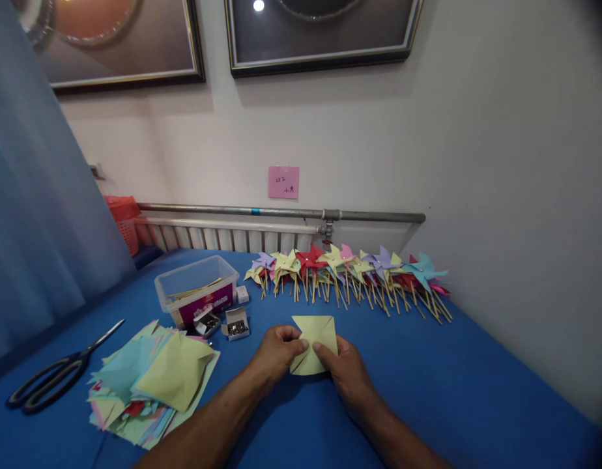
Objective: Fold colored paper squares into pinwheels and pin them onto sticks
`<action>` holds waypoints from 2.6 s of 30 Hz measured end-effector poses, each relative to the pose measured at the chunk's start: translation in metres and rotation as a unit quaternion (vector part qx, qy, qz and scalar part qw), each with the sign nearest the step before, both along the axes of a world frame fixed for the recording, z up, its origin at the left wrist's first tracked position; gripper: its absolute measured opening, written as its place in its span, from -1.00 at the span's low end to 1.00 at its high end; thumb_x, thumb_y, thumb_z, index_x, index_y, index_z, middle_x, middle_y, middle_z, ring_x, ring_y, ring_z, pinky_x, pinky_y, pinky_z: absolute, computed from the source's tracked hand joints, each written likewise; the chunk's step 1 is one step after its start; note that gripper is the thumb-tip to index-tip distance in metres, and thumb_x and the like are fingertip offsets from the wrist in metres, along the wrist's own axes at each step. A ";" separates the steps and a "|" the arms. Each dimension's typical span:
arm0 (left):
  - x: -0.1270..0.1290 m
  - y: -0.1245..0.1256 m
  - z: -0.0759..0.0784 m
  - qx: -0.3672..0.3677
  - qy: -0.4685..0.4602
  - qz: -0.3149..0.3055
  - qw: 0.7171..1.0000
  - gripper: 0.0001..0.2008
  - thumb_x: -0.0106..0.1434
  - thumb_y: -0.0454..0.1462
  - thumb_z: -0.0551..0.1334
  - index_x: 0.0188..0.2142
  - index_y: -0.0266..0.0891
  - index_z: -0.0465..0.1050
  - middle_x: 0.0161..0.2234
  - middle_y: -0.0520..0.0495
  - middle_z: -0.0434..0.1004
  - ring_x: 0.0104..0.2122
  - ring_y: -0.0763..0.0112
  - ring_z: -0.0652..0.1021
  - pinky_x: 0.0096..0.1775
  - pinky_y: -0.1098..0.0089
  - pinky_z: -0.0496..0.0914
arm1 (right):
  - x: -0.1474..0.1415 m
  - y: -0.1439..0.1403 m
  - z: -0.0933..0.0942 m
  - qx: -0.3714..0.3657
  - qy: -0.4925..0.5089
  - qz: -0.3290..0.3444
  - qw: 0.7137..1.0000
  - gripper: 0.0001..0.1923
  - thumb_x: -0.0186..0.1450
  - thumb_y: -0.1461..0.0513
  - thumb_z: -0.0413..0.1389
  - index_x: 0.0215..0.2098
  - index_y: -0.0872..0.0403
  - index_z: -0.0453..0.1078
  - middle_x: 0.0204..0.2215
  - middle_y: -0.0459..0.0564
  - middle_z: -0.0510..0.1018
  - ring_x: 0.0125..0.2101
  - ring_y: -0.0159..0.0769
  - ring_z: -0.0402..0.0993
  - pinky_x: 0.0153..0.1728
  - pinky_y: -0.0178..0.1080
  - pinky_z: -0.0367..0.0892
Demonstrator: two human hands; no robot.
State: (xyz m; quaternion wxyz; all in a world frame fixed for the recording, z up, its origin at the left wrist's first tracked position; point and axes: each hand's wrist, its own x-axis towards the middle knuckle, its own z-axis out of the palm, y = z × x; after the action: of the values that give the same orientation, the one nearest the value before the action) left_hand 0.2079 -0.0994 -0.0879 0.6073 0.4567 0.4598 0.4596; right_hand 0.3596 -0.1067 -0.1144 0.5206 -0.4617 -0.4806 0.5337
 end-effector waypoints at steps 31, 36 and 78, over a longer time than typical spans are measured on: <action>0.007 0.000 -0.007 0.014 0.008 0.049 0.999 -0.71 -0.17 -0.15 0.38 -0.61 -0.25 0.32 -0.70 0.10 0.33 -0.69 0.56 0.28 -0.58 0.48 0.15 | 0.001 -0.003 -0.001 -0.001 -0.020 0.030 0.999 -0.46 0.09 -0.03 0.29 -0.08 0.13 0.52 -0.36 0.06 0.69 -0.32 -0.05 0.60 -0.32 -0.14 0.45; 0.007 0.001 -0.009 0.017 0.009 0.058 0.998 -0.74 -0.16 -0.18 0.36 -0.62 -0.23 0.30 -0.72 0.11 0.30 -0.70 0.58 0.25 -0.59 0.49 0.11 | -0.001 -0.001 -0.001 0.011 0.013 0.034 0.999 -0.46 0.07 -0.04 0.31 -0.10 0.11 0.49 -0.32 0.05 0.68 -0.28 -0.05 0.59 -0.31 -0.14 0.45; 0.009 -0.002 -0.010 0.006 0.035 0.031 0.999 -0.75 -0.11 -0.26 0.37 -0.63 -0.23 0.26 -0.70 0.13 0.29 -0.69 0.59 0.24 -0.59 0.49 0.09 | 0.003 0.010 -0.005 0.011 0.053 -0.036 0.998 -0.21 0.01 0.02 0.38 0.12 0.04 0.24 -0.14 0.05 0.56 -0.40 -0.28 0.52 -0.39 -0.23 0.42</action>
State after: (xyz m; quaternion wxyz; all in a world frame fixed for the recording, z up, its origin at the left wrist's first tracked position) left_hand 0.2164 -0.1016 -0.0977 0.5735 0.4616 0.4920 0.4648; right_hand 0.3622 -0.0967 -0.1196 0.5690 -0.4445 -0.4412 0.5328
